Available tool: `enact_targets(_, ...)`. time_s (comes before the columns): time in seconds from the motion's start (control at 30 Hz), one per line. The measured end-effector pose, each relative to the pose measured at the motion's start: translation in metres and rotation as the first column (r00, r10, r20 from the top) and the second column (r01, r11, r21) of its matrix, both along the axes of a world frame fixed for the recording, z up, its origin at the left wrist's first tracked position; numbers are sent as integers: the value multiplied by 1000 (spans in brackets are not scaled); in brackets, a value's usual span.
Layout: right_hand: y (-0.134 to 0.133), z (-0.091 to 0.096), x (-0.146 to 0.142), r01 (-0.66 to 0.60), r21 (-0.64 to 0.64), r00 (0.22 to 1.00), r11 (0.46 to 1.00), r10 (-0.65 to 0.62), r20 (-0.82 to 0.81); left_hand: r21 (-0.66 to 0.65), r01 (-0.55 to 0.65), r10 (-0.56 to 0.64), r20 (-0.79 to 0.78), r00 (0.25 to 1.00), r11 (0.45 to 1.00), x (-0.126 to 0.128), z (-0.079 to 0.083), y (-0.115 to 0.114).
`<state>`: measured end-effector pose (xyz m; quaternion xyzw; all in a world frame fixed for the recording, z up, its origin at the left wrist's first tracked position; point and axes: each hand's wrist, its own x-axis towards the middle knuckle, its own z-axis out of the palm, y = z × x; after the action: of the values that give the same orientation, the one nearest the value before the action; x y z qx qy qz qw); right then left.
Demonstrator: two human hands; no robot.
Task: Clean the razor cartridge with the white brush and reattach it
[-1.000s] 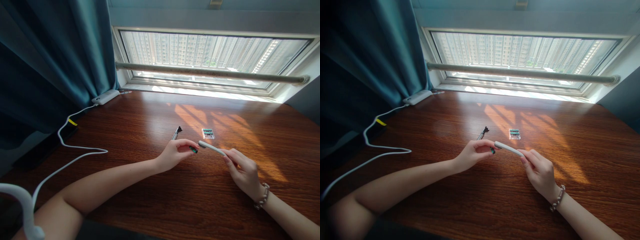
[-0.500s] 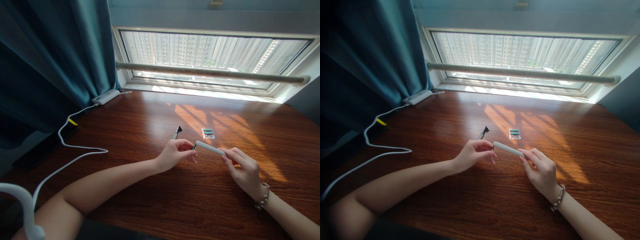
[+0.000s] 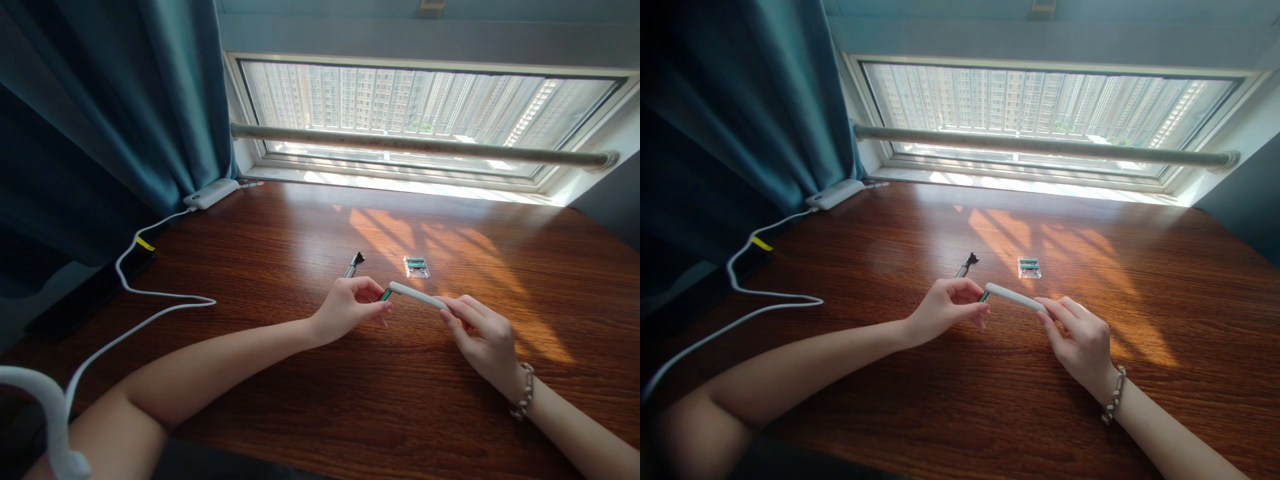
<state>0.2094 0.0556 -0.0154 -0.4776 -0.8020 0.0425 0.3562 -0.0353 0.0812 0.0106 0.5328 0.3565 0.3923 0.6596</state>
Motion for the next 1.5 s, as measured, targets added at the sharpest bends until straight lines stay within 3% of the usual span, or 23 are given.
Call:
enact_targets(0.23, 2, -1, 1, 19, 3, 1000, 1000, -19, -1, 16, 14, -13, -27, 1000, 1000, -1, -1, 1)
enact_targets(0.4, 2, -2, 1, -47, -8, 999, 999, 47, 2, 34, 11, -10, -28, 1000, 999, -1, -1, 1)
enact_targets(0.57, 2, -1, 1, 73, -2, 997, 997, -73, -17, 11, 16, -16, -14, 1000, 1000, -1, -1, 1)
enact_targets(0.73, 1, -1, 0, -63, -31, 998, 998, 63, -7, 36, 27, -26, -17, 1000, 999, -1, -1, 1)
enact_targets(0.9, 2, -3, -1, 75, -71, 997, 995, -77, -16, -15, 35, -35, -19, 999, 999, -1, 1, 1)
enact_targets(1.07, 1, -1, -1, -47, -75, 997, 996, 42, -65, -3, 58, -58, -21, 998, 998, -1, 1, 1)
enact_targets(1.23, 2, -1, -1, 40, -126, 995, 991, -51, -80, -12, 91, -91, -21, 996, 996, -2, 0, 0)
enact_targets(1.4, 1, 0, -1, -75, -120, 991, 990, 61, -120, 22, 139, -139, -36, 990, 990, -3, 0, 0)
enact_targets(1.5, 1, 1, -1, -55, -139, 995, 989, 42, -95, 10, 145, -144, -24, 989, 989, -3, 1, 1)
